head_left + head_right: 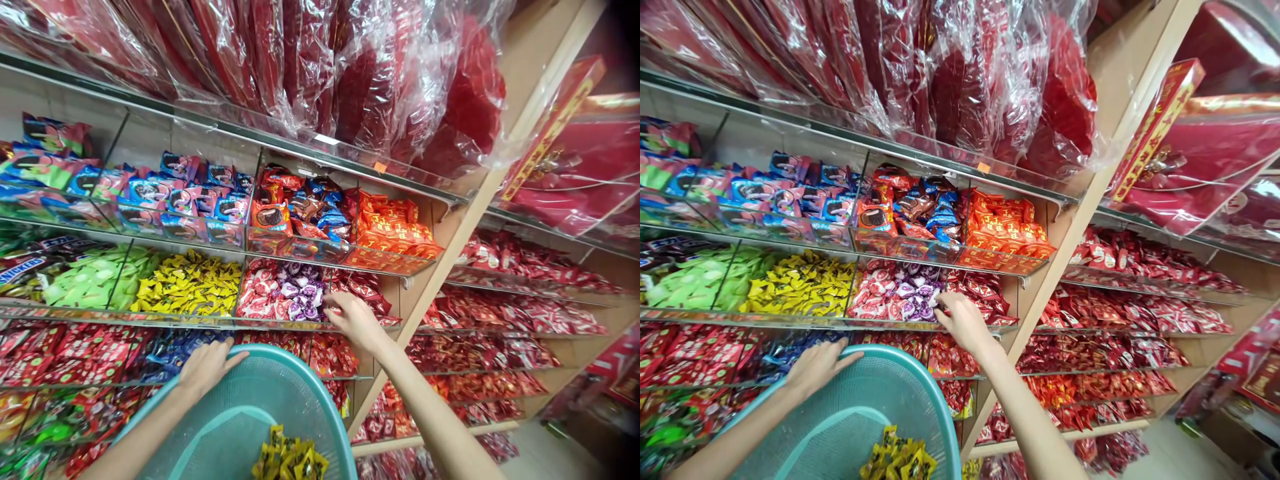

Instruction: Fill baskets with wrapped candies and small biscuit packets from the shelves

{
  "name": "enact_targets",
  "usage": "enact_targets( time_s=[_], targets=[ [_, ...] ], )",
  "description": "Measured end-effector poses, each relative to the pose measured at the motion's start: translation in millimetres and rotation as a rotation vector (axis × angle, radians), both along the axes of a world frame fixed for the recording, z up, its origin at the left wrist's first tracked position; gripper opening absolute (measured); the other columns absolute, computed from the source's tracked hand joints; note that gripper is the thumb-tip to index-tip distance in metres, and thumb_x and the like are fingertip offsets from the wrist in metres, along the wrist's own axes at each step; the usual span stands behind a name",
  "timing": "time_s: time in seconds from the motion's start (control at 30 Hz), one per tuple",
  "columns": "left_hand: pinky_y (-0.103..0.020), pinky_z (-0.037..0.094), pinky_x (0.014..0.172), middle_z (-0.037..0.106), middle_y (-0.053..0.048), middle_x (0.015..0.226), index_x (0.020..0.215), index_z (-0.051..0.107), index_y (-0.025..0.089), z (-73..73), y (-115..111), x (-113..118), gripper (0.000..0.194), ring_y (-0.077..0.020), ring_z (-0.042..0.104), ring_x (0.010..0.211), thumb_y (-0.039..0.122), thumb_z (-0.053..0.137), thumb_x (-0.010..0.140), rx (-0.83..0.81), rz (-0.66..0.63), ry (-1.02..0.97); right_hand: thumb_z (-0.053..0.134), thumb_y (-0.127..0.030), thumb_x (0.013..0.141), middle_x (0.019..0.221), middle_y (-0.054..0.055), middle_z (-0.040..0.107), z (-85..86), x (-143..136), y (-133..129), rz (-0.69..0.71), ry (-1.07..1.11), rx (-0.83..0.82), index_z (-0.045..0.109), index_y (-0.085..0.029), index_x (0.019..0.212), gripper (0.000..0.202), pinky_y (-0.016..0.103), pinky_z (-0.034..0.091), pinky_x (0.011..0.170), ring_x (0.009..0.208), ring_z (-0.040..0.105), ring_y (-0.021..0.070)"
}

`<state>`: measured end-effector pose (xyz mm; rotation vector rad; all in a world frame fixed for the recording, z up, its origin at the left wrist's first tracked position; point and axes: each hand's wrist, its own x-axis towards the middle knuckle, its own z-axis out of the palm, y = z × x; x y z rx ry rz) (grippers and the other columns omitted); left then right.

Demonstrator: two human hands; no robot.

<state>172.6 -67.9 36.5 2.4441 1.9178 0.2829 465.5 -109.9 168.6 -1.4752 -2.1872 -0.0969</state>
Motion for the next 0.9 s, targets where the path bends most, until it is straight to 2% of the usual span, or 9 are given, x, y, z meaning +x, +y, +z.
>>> enact_targets(
  time_s=[0.07, 0.17, 0.33, 0.43, 0.6, 0.9],
  targets=[
    [-0.035, 0.042, 0.071, 0.066, -0.013, 0.082, 0.094, 0.056, 0.017, -1.1, 0, -1, 0.052, -0.0293, 0.063, 0.084, 0.059, 0.029, 0.082, -0.008, 0.009, -0.016, 0.045, -0.023, 0.083, 0.107, 0.007, 0.057, 14.5, -20, 21, 0.038, -0.228, 0.049, 0.053, -0.019, 0.109, 0.027, 0.031, 0.038, 0.088, 0.101, 0.048, 0.0183],
    [-0.035, 0.043, 0.071, 0.067, -0.013, 0.083, 0.097, 0.056, 0.017, -4.7, 1, -3, 0.052, -0.0295, 0.063, 0.084, 0.059, 0.028, 0.083, -0.003, 0.006, -0.015, 0.047, -0.017, 0.08, 0.114, 0.01, 0.052, 19.5, -43, 45, 0.041, -0.439, 0.064, 0.049, -0.017, 0.116, 0.036, 0.033, 0.039, 0.089, 0.105, 0.045, 0.0202],
    [-0.037, 0.043, 0.07, 0.066, -0.015, 0.084, 0.098, 0.055, 0.017, -8.5, 4, -4, 0.053, -0.0309, 0.062, 0.085, 0.059, 0.026, 0.083, 0.005, -0.003, -0.001, 0.05, -0.015, 0.076, 0.111, 0.011, 0.056, 25.6, -55, 73, -0.07, -0.558, -0.043, 0.043, -0.019, 0.124, 0.049, 0.034, 0.043, 0.082, 0.102, 0.051, 0.0234],
    [-0.036, 0.043, 0.072, 0.066, -0.014, 0.083, 0.099, 0.054, 0.017, -8.0, 4, -4, 0.052, -0.0293, 0.062, 0.085, 0.059, 0.026, 0.083, -0.01, 0.01, -0.021, 0.051, -0.015, 0.076, 0.112, 0.011, 0.058, 33.2, -56, 85, -0.084, -0.597, -0.147, 0.039, -0.022, 0.128, 0.054, 0.032, 0.044, 0.079, 0.101, 0.055, 0.0232],
    [-0.037, 0.043, 0.072, 0.066, -0.014, 0.081, 0.099, 0.055, 0.017, -8.9, 7, -4, 0.054, -0.0302, 0.062, 0.084, 0.06, 0.027, 0.082, -0.01, 0.001, -0.021, 0.056, -0.019, 0.074, 0.109, 0.012, 0.061, 36.6, -55, 93, -0.091, -0.629, -0.211, 0.045, -0.021, 0.123, 0.051, 0.031, 0.045, 0.076, 0.1, 0.058, 0.024],
    [-0.036, 0.043, 0.069, 0.066, -0.013, 0.08, 0.101, 0.053, 0.017, -10.8, 8, -4, 0.052, -0.0302, 0.062, 0.084, 0.059, 0.026, 0.084, 0.018, -0.01, 0.027, 0.062, -0.02, 0.071, 0.11, 0.011, 0.06, 32.0, -55, 89, -0.11, -0.605, -0.181, 0.037, -0.022, 0.127, 0.061, 0.03, 0.045, 0.074, 0.097, 0.059, 0.0243]
  ],
)
